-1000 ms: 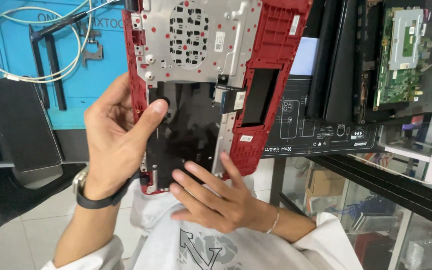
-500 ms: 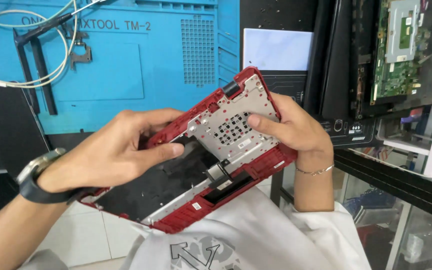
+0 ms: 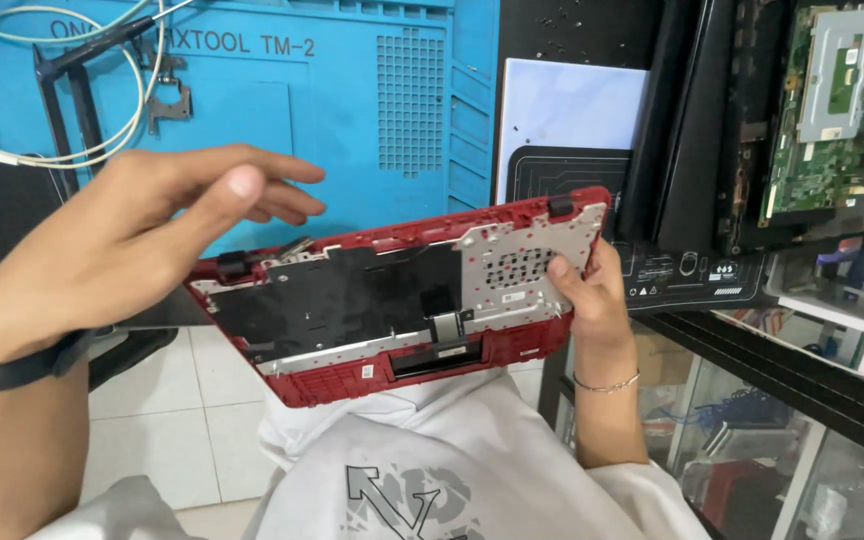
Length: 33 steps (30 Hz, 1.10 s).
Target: Disassembling an Acer laptop to remove the motherboard and other internal components.
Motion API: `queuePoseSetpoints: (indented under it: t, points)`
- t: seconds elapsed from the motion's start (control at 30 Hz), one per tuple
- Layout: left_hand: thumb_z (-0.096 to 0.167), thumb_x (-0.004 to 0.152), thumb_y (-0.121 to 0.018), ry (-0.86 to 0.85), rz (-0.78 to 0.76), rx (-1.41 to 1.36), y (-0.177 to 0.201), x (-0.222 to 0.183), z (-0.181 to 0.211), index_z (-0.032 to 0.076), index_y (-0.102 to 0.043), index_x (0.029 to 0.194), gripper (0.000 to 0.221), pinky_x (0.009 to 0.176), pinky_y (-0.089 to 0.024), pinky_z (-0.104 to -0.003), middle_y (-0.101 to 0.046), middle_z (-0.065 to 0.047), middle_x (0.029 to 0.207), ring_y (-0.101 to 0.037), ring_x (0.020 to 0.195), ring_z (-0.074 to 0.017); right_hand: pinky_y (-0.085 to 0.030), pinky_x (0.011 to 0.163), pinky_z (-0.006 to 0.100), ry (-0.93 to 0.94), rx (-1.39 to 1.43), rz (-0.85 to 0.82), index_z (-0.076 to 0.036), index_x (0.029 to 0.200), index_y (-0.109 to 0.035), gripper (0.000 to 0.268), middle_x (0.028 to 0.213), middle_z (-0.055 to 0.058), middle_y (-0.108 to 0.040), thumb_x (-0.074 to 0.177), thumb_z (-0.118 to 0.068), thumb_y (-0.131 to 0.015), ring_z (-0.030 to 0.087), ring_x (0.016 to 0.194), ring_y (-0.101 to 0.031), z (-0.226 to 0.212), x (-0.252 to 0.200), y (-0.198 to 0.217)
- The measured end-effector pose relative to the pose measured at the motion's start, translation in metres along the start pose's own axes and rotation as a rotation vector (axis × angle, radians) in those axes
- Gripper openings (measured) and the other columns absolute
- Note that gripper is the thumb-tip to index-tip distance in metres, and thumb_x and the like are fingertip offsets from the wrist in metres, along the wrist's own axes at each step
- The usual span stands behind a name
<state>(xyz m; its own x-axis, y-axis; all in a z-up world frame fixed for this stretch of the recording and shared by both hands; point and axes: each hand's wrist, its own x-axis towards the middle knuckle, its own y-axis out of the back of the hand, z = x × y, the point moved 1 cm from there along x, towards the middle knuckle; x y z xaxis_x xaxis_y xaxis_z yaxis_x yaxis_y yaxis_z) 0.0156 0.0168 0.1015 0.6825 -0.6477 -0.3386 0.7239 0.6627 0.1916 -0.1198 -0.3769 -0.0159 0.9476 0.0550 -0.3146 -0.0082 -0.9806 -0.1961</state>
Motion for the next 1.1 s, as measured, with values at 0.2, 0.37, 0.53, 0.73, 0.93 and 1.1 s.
queuePoseSetpoints:
  t: [0.2,0.37,0.53,0.73,0.93,1.1]
  points:
    - [0.025,0.100,-0.057,0.083,0.182,0.086,-0.017,-0.027,-0.004,0.005,-0.070,0.128,0.037,0.083,-0.059,-0.031,-0.081,-0.009,0.107,-0.078,0.099,-0.0170,-0.053,0.101,0.034,0.134,0.082,0.149,0.004,0.131,-0.062,0.052,0.124,0.010,-0.071,0.097,-0.031,-0.080,0.020,0.112,-0.069,0.035,-0.027,0.032]
    - [0.010,0.091,-0.073,-0.114,0.322,0.084,-0.039,-0.027,-0.008,0.002,-0.072,0.120,0.030,0.080,-0.058,-0.030,-0.078,-0.012,0.104,-0.074,0.089,-0.0169,-0.056,0.100,0.036,0.187,0.193,0.209,0.003,0.132,-0.060,0.053,0.123,0.011,-0.071,0.097,-0.030,-0.081,0.022,0.111,-0.070,0.042,-0.036,0.035]
    - [0.011,0.087,-0.077,-0.144,0.368,0.117,-0.045,-0.024,0.001,0.002,-0.072,0.120,0.034,0.071,-0.055,-0.029,-0.076,-0.011,0.098,-0.071,0.080,-0.0172,-0.057,0.099,0.037,0.199,0.216,0.220,0.003,0.132,-0.059,0.050,0.122,0.012,-0.071,0.099,-0.029,-0.079,0.023,0.110,-0.071,0.040,-0.035,0.030]
    - [0.008,0.086,-0.080,-0.217,0.440,0.203,-0.055,-0.023,0.007,0.002,-0.072,0.119,0.034,0.068,-0.054,-0.027,-0.074,-0.011,0.100,-0.071,0.082,-0.0175,-0.057,0.098,0.036,0.200,0.210,0.213,0.004,0.133,-0.059,0.048,0.123,0.013,-0.071,0.102,-0.028,-0.075,0.023,0.110,-0.070,0.038,-0.035,0.024]
    - [0.003,0.087,-0.077,-0.306,0.461,0.225,-0.063,-0.030,-0.010,0.007,-0.073,0.113,0.027,0.073,-0.058,-0.027,-0.071,-0.012,0.106,-0.073,0.087,-0.0184,-0.056,0.099,0.036,0.178,0.217,0.230,0.005,0.134,-0.058,0.046,0.124,0.014,-0.070,0.103,-0.026,-0.072,0.023,0.111,-0.070,0.037,-0.037,0.022]
    - [0.003,0.087,-0.079,-0.315,0.520,0.183,-0.064,-0.019,0.005,0.001,-0.058,0.112,0.032,0.072,-0.056,-0.032,-0.070,-0.012,0.103,-0.070,0.089,-0.0232,-0.055,0.101,0.036,0.156,0.240,0.252,0.004,0.135,-0.057,0.044,0.126,0.013,-0.069,0.103,-0.024,-0.071,0.022,0.113,-0.069,0.045,-0.040,0.026]
